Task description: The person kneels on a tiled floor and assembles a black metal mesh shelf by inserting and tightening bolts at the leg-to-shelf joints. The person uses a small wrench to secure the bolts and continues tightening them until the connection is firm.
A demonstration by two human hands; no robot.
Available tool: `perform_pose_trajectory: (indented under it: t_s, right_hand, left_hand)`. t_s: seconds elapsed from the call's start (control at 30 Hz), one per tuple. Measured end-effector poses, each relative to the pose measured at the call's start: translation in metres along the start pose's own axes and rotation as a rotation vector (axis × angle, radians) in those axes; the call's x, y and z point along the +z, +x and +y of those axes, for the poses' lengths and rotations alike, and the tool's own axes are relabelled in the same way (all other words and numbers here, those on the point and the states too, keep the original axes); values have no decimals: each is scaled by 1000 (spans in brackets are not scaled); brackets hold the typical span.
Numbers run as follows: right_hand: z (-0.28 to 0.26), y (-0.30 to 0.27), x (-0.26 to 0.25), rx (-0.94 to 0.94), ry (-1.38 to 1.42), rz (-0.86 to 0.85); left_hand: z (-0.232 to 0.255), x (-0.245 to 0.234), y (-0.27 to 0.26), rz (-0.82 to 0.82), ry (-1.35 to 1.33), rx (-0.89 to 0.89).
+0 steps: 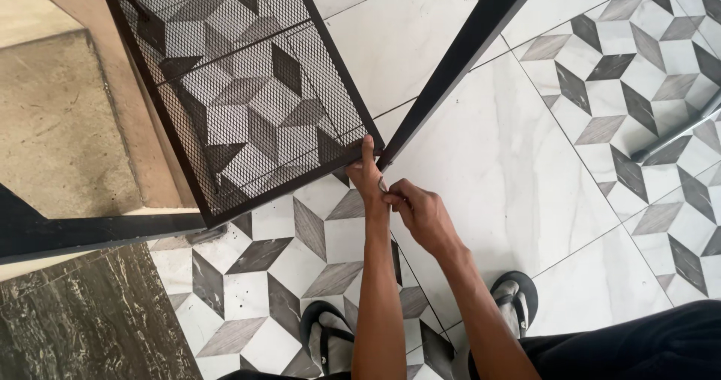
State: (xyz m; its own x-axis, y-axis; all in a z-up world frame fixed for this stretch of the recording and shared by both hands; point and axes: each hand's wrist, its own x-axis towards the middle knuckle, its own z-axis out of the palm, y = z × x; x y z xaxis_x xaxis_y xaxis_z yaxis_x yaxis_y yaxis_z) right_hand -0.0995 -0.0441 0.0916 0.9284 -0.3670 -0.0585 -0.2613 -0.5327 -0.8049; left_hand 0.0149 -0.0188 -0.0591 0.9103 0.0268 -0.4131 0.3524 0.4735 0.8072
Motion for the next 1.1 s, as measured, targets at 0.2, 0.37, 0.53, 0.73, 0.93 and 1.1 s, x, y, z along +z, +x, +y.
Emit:
perform_pose_trajectory:
  t_s: [0.2, 0.37, 0.53, 0.73, 0.93, 1.1]
  right_hand:
    - [9, 1, 3, 198, 275, 103]
    - [26, 2, 29, 250, 414, 207]
    - [24, 12, 37, 314, 359, 227]
    - [17, 6, 41, 34, 62, 485]
    - [15, 14, 48, 66, -7, 530]
    - [18, 14, 53, 68, -38, 535]
  left_hand:
    - [37, 4, -27, -160, -40, 82]
    - [43, 6, -26, -144, -35, 81]
    - [48, 9, -22, -161, 22, 123]
    - [48, 2, -30, -179, -12, 69]
    - [48, 2, -28, -188, -22, 54]
    - [50, 3, -28, -161, 5, 25]
